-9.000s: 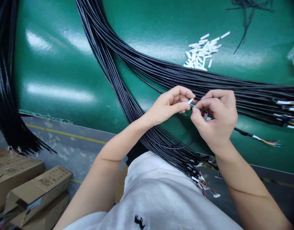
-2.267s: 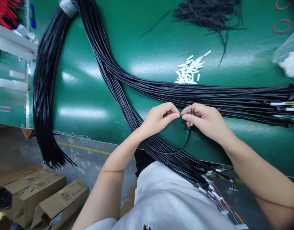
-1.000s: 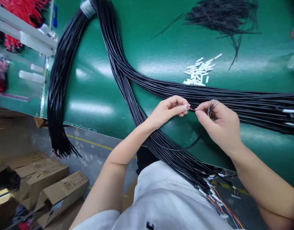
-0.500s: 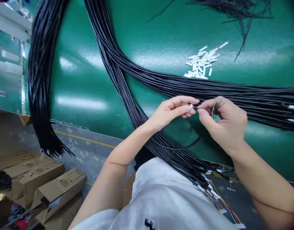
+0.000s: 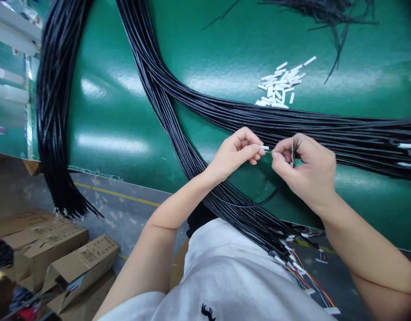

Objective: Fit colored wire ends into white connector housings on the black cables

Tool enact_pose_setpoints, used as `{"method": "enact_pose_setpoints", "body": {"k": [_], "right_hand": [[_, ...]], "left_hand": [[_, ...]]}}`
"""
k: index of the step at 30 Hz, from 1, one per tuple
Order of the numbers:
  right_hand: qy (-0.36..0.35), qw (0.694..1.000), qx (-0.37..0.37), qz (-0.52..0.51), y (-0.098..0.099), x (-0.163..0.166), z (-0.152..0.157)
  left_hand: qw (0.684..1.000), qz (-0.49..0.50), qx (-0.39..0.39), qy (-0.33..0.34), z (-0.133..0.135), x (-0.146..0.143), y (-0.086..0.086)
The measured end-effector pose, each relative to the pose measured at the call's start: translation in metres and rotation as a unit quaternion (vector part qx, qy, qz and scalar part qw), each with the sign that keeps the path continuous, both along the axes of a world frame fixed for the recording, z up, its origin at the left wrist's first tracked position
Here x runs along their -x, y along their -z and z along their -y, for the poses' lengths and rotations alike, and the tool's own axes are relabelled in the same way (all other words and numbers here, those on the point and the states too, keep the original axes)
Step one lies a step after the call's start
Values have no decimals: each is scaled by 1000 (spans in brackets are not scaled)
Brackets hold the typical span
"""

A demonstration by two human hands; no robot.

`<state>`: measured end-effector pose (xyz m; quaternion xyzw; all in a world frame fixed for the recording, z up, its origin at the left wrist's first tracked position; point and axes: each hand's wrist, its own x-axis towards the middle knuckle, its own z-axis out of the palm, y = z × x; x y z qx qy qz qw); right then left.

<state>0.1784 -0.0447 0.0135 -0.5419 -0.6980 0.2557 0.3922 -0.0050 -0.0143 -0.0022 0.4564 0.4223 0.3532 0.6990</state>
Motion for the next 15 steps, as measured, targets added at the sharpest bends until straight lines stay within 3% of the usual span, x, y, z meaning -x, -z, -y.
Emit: {"method": "enact_pose_setpoints", "body": {"k": [7, 15], "right_hand": [[-9, 1000, -9, 13, 3, -1, 1], [20, 996, -40, 72, 4, -3, 0]], "left_hand": [[996, 43, 37, 76, 5, -3, -4], [995, 49, 72, 49, 5, -1, -6]]}}
